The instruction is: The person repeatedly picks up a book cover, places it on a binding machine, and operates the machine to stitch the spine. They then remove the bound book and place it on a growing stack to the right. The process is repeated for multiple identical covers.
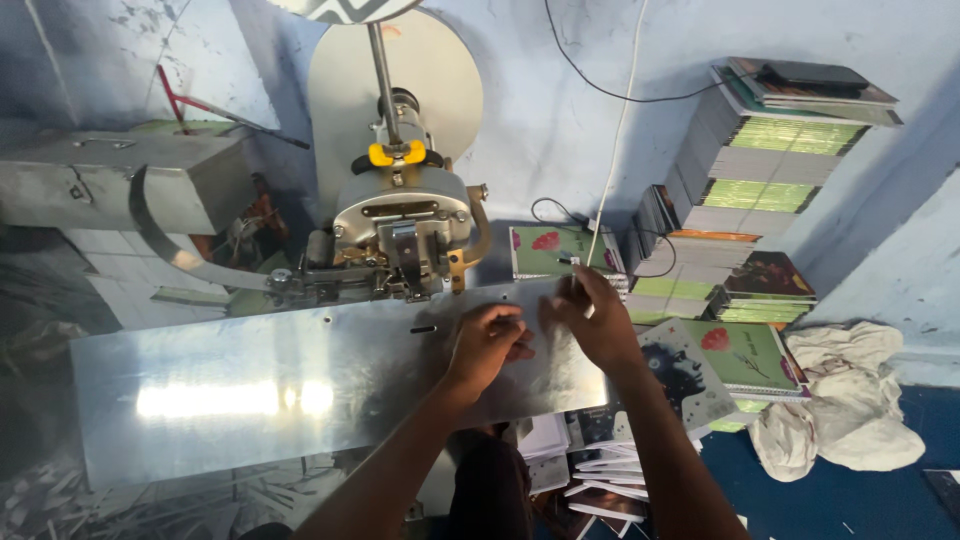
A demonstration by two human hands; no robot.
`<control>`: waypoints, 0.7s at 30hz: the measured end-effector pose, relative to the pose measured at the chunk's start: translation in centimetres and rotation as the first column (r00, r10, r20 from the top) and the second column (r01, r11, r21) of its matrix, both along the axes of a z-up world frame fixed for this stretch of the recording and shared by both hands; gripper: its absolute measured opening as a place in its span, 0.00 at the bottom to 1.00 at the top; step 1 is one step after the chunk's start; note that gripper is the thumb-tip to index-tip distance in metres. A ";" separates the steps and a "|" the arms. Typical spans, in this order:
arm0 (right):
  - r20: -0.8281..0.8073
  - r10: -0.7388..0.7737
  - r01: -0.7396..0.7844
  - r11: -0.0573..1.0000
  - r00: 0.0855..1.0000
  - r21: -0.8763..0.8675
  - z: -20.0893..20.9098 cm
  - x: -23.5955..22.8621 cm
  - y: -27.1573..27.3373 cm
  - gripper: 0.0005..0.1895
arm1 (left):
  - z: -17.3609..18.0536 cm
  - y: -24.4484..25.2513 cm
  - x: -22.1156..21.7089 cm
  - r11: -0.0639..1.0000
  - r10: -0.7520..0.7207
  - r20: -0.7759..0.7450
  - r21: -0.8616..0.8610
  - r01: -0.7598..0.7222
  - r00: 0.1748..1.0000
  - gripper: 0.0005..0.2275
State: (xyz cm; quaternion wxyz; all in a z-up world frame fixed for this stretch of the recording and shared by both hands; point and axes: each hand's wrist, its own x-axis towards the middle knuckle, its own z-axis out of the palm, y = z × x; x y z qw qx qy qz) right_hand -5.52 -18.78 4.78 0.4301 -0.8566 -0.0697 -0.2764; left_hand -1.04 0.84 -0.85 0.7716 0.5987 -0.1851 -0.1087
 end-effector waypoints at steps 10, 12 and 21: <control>0.342 -0.158 0.338 0.748 0.926 -0.571 -1.7 -0.4 5.7 0.31 | 3.8 7.6 -6.0 0.421 0.091 0.883 0.386 -0.821 0.461 0.16; 0.323 -0.199 0.334 0.830 0.925 -0.446 -1.8 -0.5 7.3 0.33 | 3.9 9.4 -6.5 0.366 0.107 0.857 0.437 -0.822 0.504 0.16; 0.355 0.032 0.112 0.919 0.934 -0.378 -0.8 -1.9 12.9 0.23 | 3.9 15.9 -7.4 0.279 0.198 0.872 0.388 -0.878 0.448 0.19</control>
